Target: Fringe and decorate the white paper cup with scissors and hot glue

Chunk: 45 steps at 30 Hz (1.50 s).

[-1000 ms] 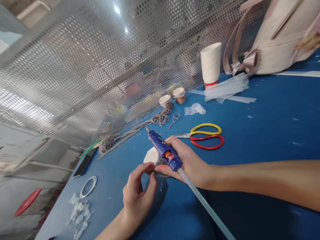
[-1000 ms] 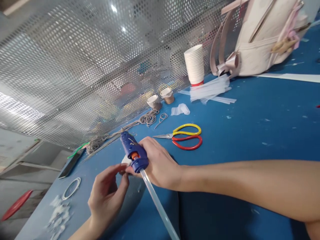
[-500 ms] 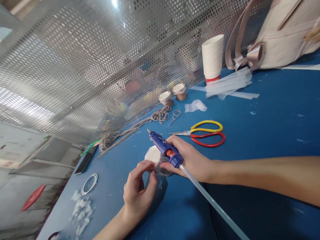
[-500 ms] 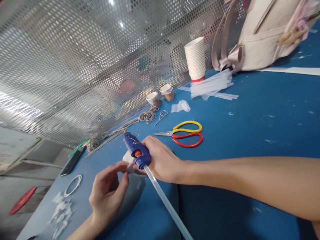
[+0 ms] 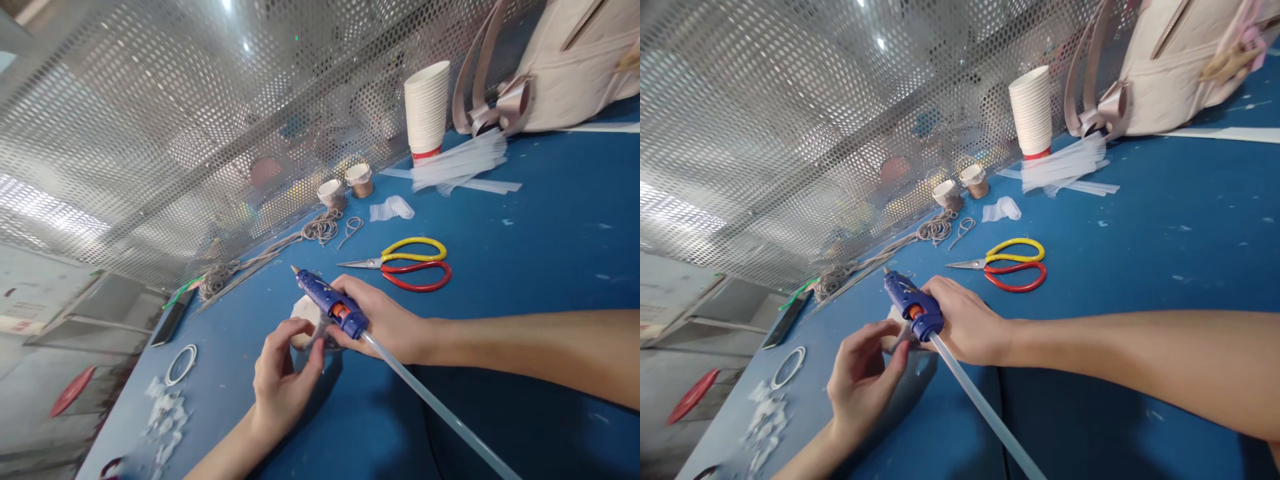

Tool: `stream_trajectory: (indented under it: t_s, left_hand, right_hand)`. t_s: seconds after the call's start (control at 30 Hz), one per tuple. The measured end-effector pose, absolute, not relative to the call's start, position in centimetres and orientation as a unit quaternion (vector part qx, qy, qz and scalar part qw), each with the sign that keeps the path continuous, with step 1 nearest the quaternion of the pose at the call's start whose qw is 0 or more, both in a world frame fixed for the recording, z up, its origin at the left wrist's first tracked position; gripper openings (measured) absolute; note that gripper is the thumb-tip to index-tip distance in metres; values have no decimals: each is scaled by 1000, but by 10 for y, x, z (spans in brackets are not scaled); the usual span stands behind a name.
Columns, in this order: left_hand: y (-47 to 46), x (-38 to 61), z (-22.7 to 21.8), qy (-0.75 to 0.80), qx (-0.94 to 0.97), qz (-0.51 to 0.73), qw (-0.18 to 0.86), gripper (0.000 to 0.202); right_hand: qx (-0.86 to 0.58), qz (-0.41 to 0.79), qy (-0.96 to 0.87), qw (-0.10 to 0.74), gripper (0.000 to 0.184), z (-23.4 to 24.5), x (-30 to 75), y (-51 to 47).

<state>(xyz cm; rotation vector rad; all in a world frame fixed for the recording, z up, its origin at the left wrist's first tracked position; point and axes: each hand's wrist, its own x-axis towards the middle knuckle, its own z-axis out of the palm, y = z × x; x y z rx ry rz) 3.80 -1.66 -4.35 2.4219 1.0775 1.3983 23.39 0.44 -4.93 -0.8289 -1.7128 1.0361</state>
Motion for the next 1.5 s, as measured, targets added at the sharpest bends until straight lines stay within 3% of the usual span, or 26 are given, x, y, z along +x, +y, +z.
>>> stream_trajectory:
  t_s: [0.77, 1.03, 1.37, 1.5]
  left_hand:
    - [-14, 41, -31, 388, 821, 419, 6, 28]
    - [-11, 37, -22, 358, 865, 338, -94, 23]
    - [-7, 26, -33, 214, 887, 227, -341, 34]
    - [-10, 30, -30, 153, 871, 210, -416, 27]
  right_hand:
    - [-361, 489, -655, 450, 24, -52, 236, 5]
    - [-381, 471, -651, 458, 24, -56, 235, 7]
    - [-376, 482, -643, 460, 21, -57, 236, 7]
    - [-376, 490, -639, 458, 20, -57, 236, 7]
